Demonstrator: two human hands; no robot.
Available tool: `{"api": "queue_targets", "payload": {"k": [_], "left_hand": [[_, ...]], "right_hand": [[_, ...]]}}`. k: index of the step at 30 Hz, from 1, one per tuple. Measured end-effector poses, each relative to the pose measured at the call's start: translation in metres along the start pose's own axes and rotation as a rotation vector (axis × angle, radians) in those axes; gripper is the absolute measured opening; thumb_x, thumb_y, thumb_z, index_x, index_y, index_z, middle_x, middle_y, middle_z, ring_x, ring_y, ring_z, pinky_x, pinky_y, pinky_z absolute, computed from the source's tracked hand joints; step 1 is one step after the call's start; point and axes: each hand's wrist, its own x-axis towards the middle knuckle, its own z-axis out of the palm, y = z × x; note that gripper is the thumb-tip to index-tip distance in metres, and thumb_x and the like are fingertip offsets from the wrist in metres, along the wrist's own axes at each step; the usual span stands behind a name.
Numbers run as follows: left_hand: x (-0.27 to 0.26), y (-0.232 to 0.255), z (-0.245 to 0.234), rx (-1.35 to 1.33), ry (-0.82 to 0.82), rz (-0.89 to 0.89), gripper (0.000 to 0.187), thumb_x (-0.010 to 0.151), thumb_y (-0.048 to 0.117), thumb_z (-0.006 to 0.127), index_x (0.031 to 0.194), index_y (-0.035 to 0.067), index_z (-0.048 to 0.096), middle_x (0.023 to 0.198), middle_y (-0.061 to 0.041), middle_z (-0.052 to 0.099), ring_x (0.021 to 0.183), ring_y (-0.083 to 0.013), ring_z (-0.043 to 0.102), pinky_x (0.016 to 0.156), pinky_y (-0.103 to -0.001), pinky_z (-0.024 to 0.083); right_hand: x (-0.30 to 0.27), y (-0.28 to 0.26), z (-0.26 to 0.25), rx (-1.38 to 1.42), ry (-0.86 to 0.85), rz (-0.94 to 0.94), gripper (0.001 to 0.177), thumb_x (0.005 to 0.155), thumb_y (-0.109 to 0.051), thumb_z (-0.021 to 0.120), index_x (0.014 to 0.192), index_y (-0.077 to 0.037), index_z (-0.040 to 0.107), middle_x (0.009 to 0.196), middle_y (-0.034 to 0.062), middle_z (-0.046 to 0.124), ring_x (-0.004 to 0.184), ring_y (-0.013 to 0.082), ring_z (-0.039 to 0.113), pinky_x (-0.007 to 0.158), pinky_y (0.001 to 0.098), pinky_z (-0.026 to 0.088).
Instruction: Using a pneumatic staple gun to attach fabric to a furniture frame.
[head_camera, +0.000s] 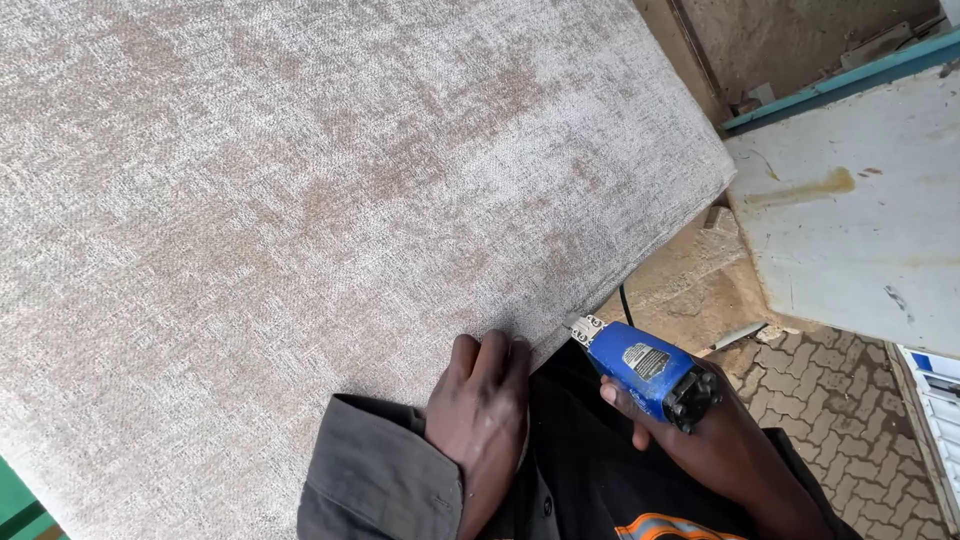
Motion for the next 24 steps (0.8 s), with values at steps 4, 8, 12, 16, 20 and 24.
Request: {"api": "queue_targets", "payload": {"k": [4,8,12,16,20,24], "left_hand": [[0.006,-0.003,0.016,0.029,0.042,0.016,0.006,0.084,0.003,0.059,0.089,0.003,0.062,0.095,-0.009,0.053,0.087,-0.0301,0.048,0.06,-0.044,0.049],[0.009,-0.006,0.033,0.109,-0.009,0.044,0.008,0.081,-0.005,0.063,0.086,0.002,0.064,0.089,-0.012,0.056,0.086,-0.0308,0.051,0.056,-0.041,0.05],[0.012,-0.014,0.022,0.207,-0.158,0.124,0.02,0.082,-0.013,0.059,0.091,0.005,0.065,0.09,-0.011,0.059,0.087,-0.0273,0.051,0.067,-0.037,0.05],[0.01,-0.026,-0.015,-0.156,-0.112,0.088,0.008,0.094,0.015,0.072,0.099,0.01,0.067,0.091,-0.007,0.06,0.085,-0.0278,0.052,0.071,-0.042,0.047],[0.003,-0.034,-0.056,-0.199,0.145,-0.034,0.012,0.097,0.012,0.066,0.104,0.006,0.074,0.091,-0.006,0.066,0.082,-0.0263,0.057,0.063,-0.04,0.049],[-0.005,-0.033,-0.052,-0.081,0.093,-0.113,0.015,0.097,0.02,0.067,0.104,0.012,0.076,0.092,-0.003,0.066,0.086,-0.0255,0.056,0.062,-0.041,0.051]], "right_hand": [[0.001,-0.002,0.005,0.035,0.007,0.004,0.023,0.082,-0.028,0.083,0.087,-0.006,0.088,0.052,0.0119,0.071,0.059,0.0189,0.071,0.071,0.0312,0.054],[0.006,0.004,0.007,0.034,-0.01,0.026,0.022,0.083,-0.026,0.085,0.085,-0.004,0.088,0.052,0.0123,0.071,0.058,0.0189,0.068,0.071,0.0316,0.053],[0.004,0.001,0.004,0.072,-0.005,0.059,0.024,0.082,-0.025,0.085,0.091,-0.003,0.09,0.053,0.0141,0.068,0.051,0.0206,0.055,0.053,0.0343,0.043],[0.003,-0.002,-0.003,-0.013,0.032,0.092,0.028,0.086,-0.032,0.078,0.102,-0.013,0.091,0.058,0.0111,0.073,0.067,0.0186,0.071,0.076,0.0328,0.052],[0.003,-0.007,-0.011,0.124,0.125,0.037,0.027,0.085,-0.025,0.08,0.104,-0.007,0.086,0.072,0.013,0.076,0.064,0.0222,0.07,0.076,0.034,0.054],[0.01,-0.018,-0.029,0.013,0.363,-0.451,0.043,0.081,-0.025,0.084,0.112,-0.01,0.059,0.092,0.009,0.072,0.058,0.0223,0.075,0.062,0.0338,0.055]]}}
